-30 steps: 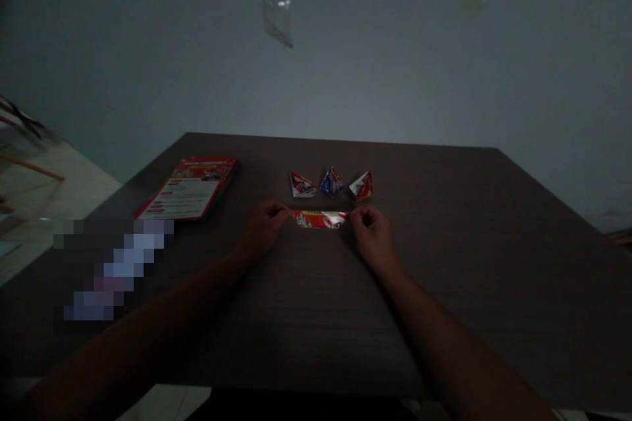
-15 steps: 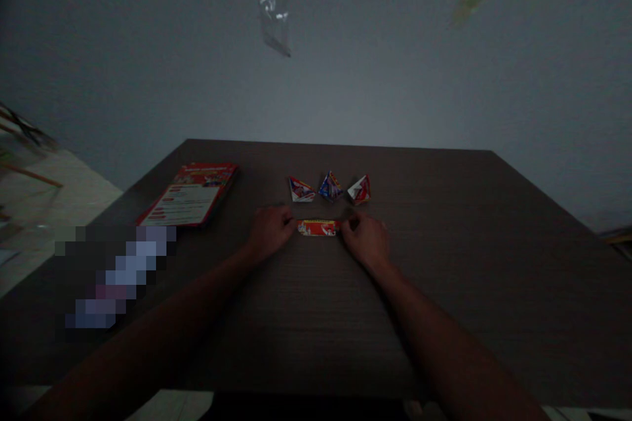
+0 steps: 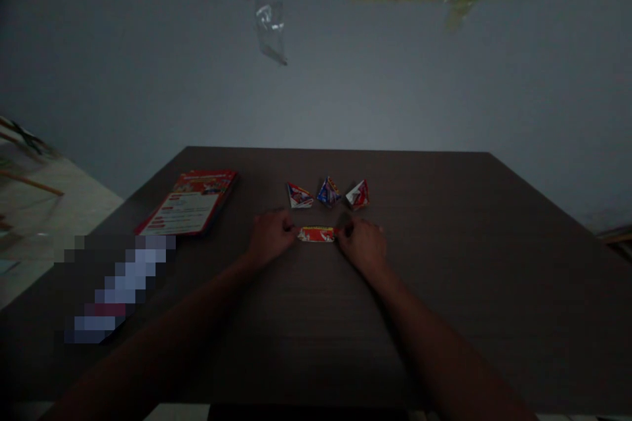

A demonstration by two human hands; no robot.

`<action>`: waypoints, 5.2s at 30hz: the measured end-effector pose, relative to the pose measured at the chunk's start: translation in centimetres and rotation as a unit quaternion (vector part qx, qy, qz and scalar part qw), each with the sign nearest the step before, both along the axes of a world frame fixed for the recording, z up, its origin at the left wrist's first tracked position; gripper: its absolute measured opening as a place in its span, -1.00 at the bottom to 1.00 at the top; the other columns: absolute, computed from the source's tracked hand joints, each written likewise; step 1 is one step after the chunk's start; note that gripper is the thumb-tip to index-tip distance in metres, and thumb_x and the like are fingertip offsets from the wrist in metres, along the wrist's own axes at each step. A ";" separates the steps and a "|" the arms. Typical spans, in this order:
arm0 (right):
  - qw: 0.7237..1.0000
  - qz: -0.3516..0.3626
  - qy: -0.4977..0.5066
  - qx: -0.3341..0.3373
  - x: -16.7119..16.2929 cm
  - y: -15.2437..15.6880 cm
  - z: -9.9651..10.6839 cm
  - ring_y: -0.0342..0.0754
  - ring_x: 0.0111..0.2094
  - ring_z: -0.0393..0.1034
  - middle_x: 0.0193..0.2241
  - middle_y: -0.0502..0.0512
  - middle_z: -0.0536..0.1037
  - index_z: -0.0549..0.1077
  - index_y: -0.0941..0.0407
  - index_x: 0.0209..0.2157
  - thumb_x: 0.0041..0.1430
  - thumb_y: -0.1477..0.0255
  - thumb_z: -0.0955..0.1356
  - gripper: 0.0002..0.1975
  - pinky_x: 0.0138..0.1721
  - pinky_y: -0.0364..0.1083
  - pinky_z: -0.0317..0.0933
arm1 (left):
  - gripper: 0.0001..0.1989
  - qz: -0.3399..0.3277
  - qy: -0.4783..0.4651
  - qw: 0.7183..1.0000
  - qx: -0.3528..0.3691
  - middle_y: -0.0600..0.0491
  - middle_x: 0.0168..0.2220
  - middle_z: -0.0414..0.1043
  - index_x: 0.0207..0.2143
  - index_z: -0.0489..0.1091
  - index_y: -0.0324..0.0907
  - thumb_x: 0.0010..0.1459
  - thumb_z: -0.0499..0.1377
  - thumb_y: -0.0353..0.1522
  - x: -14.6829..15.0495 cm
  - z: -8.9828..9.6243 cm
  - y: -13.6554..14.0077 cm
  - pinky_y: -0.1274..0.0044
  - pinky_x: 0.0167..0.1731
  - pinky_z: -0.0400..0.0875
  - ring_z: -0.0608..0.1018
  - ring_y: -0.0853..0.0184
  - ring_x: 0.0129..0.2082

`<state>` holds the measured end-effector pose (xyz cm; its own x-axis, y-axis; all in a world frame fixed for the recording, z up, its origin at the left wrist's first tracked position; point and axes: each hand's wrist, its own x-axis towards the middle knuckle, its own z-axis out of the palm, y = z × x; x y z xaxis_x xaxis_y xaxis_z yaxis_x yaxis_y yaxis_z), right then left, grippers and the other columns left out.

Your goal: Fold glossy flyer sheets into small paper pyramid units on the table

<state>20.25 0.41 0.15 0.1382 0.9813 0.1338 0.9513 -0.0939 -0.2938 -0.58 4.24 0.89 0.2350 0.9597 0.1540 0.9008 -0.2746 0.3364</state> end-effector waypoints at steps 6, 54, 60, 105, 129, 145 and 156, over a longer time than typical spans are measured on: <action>1.000 0.007 0.017 -0.012 0.3 -0.2 0.5 0.04 -0.38 0.46 -0.38 0.13 0.58 0.50 0.07 -0.33 0.11 0.25 0.25 -0.74 -0.43 -0.09 0.12 | -0.87 -0.018 -0.018 0.999 -0.031 0.03 -0.35 0.49 -0.41 0.42 -0.15 0.02 0.12 -0.30 -0.1 0.7 0.0 0.39 -0.23 0.18 0.47 0.23 -0.28; 0.979 0.111 -0.154 0.080 -2.1 -1.5 1.1 0.07 -0.22 0.36 -0.33 0.19 0.53 0.52 0.14 -0.40 0.22 0.26 0.20 -0.65 -0.18 0.01 0.08 | -0.79 -0.177 0.091 0.971 0.130 -0.05 -0.23 0.38 -0.27 0.41 -0.19 0.21 0.00 -0.34 1.1 -0.3 -1.7 0.40 -0.15 0.21 0.37 0.24 -0.16; 0.963 0.256 -0.062 0.051 -1.3 -1.4 0.5 -0.05 -0.19 0.35 -0.23 0.13 0.51 0.50 0.11 -0.20 0.21 0.49 0.20 -0.73 -0.14 -0.11 0.18 | -0.74 -0.281 0.031 0.956 0.079 -0.04 -0.22 0.36 -0.17 0.41 -0.18 0.19 -0.04 -0.45 0.4 -0.5 -1.2 0.43 -0.12 0.26 0.36 0.27 -0.15; 0.926 0.238 0.277 0.094 -0.8 -1.4 -0.1 -0.11 -0.45 0.46 -0.44 0.03 0.59 0.51 0.11 -0.33 0.01 0.32 0.38 -0.81 -0.38 -0.15 0.31 | -0.80 -0.245 -0.233 0.938 -0.075 0.07 -0.38 0.50 -0.27 0.47 -0.21 0.04 0.16 -0.35 0.3 -0.5 -1.4 0.61 -0.42 0.31 0.48 0.43 -0.44; 0.907 0.299 0.284 0.089 -0.2 -1.7 0.6 -0.09 -0.43 0.50 -0.39 0.04 0.62 0.56 0.08 -0.32 0.06 0.36 0.37 -0.85 -0.37 -0.16 0.35 | -0.75 -0.387 -0.228 0.892 0.050 -0.06 -0.33 0.53 -0.27 0.47 -0.24 0.19 0.05 -0.29 0.1 -0.1 -1.0 0.53 -0.27 0.35 0.51 0.37 -0.32; 0.881 0.244 0.406 0.005 -0.1 -1.7 -0.1 -0.03 -0.40 0.50 -0.37 0.08 0.63 0.58 0.08 -0.28 0.03 0.27 0.39 -0.76 -0.40 -0.13 0.34 | -0.75 -0.378 -0.268 0.886 0.013 -0.02 -0.43 0.52 -0.30 0.51 -0.26 0.17 0.09 -0.30 -0.1 -0.2 -1.0 0.60 -0.39 0.29 0.48 0.42 -0.44; 0.879 0.259 0.401 -0.014 -0.2 -1.8 0.5 -0.05 -0.38 0.49 -0.36 0.07 0.62 0.58 0.10 -0.28 0.07 0.30 0.36 -0.77 -0.37 -0.14 0.32 | -0.78 -0.354 -0.276 0.893 -0.005 0.01 -0.47 0.48 -0.31 0.50 -0.27 0.14 0.11 -0.31 -0.1 -0.1 -1.3 0.63 -0.48 0.25 0.45 0.45 -0.50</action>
<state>20.09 -1.39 0.62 -0.2896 0.9414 0.1731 0.3568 0.2740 -0.8931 -0.67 2.90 0.76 0.6746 0.6024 0.4267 0.1981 -0.7046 0.6814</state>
